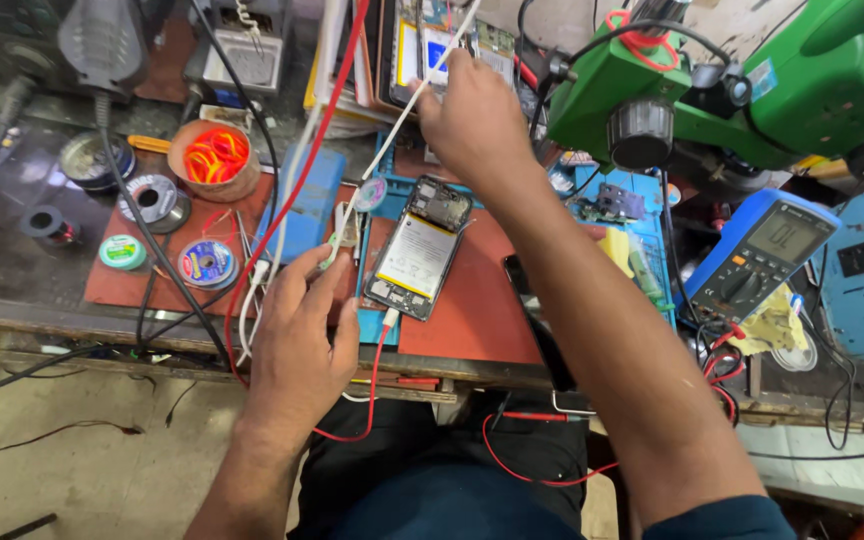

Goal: The person disassembles a smartphone, removes the battery and motherboard, and uses a metal tool to scrape and clean the motherboard. The person then reassembles the phone and connects it to a power source.

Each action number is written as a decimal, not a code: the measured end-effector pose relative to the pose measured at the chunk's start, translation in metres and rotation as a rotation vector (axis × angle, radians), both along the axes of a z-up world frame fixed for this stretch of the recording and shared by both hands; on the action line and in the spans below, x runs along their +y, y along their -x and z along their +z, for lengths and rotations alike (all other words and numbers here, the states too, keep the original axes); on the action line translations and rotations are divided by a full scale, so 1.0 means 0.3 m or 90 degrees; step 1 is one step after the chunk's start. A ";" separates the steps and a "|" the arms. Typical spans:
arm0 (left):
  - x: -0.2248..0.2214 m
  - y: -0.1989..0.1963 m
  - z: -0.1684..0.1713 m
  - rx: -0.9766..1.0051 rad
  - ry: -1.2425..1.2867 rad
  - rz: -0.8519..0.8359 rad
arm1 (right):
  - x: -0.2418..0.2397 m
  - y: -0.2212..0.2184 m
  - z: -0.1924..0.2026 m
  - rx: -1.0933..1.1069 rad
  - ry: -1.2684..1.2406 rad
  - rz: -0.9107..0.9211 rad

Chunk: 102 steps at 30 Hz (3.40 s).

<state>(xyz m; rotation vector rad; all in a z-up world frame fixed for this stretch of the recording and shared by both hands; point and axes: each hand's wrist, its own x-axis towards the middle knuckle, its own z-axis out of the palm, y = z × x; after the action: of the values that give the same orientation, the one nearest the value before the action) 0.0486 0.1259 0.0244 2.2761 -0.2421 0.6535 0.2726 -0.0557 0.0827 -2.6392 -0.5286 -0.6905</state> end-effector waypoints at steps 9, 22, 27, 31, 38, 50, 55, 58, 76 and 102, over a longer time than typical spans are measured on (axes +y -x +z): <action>-0.101 -0.002 0.044 -0.079 0.053 -0.027 | -0.349 0.657 0.044 0.095 -0.111 -0.001; -0.175 0.024 0.053 0.195 0.084 0.071 | -0.420 0.943 -0.155 0.017 -0.126 -0.056; -0.191 0.029 0.023 0.167 0.114 0.077 | -0.429 0.852 -0.152 0.060 -0.077 -0.094; -0.188 0.023 0.024 0.161 0.100 0.077 | -0.418 0.843 -0.167 0.055 -0.074 -0.098; -0.156 0.138 -0.004 0.165 0.206 0.042 | -0.484 0.843 -0.200 0.129 -0.387 -0.062; -0.437 0.218 -0.297 0.438 0.841 -0.471 | -0.430 0.937 -0.285 0.566 -1.098 0.147; -0.464 0.242 -0.276 0.547 1.071 -0.424 | -0.436 1.041 -0.352 0.479 -0.559 0.132; -0.447 0.245 -0.220 0.560 1.140 -0.445 | -0.427 1.044 -0.389 0.356 -0.966 0.060; -0.409 0.096 -0.020 0.334 1.056 -0.373 | -0.538 1.022 -0.465 0.260 -0.836 0.032; -0.426 0.061 -0.040 0.311 1.029 -0.395 | -0.419 0.966 -0.153 -0.002 -0.314 0.075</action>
<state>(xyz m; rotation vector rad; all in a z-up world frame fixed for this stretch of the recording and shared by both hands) 0.0302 -0.0021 0.0126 0.6517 -0.0821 -0.1300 -0.0173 -0.1813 0.0367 -2.1314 -0.4433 -0.6860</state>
